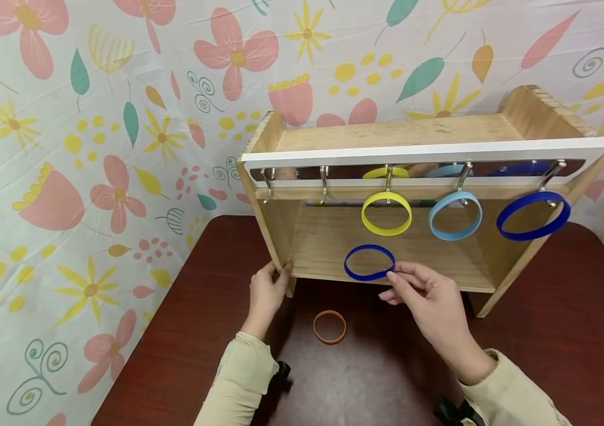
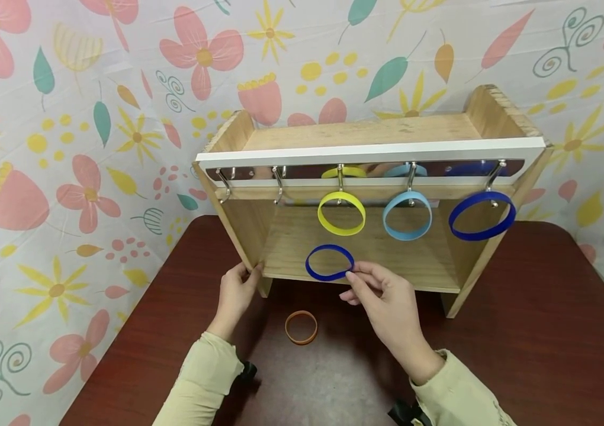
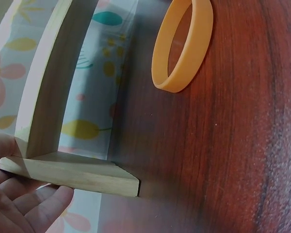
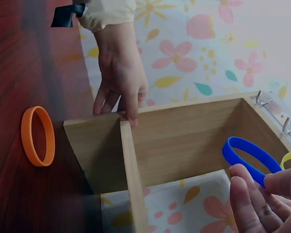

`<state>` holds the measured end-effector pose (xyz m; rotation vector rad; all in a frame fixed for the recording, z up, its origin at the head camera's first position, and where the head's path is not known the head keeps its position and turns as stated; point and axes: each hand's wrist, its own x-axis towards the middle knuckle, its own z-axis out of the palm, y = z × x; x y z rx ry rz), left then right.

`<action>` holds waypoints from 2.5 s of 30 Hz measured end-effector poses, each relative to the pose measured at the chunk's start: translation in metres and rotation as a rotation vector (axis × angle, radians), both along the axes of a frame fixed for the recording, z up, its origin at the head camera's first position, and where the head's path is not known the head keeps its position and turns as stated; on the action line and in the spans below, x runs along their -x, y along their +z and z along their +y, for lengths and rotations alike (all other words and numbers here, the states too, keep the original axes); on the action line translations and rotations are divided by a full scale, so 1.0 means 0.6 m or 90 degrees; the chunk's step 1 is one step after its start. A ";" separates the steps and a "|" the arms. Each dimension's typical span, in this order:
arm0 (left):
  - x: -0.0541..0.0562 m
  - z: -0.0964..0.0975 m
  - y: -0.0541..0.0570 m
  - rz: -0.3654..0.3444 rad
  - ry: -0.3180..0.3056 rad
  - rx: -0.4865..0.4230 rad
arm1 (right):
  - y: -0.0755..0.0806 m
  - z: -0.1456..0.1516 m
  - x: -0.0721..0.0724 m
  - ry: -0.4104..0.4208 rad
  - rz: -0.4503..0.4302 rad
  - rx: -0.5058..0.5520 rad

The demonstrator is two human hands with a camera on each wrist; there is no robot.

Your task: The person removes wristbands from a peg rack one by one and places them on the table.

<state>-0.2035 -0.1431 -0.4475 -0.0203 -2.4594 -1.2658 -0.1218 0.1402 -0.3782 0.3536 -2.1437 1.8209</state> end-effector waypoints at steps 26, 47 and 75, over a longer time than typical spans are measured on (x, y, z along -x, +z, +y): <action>0.001 0.000 -0.002 -0.018 0.004 -0.009 | -0.024 0.023 -0.003 -0.010 -0.033 -0.007; 0.002 -0.001 -0.003 -0.018 0.002 -0.009 | -0.043 0.033 -0.006 -0.012 -0.064 -0.040; 0.002 0.001 -0.005 -0.019 0.003 -0.014 | -0.086 0.042 -0.022 0.022 -0.167 -0.048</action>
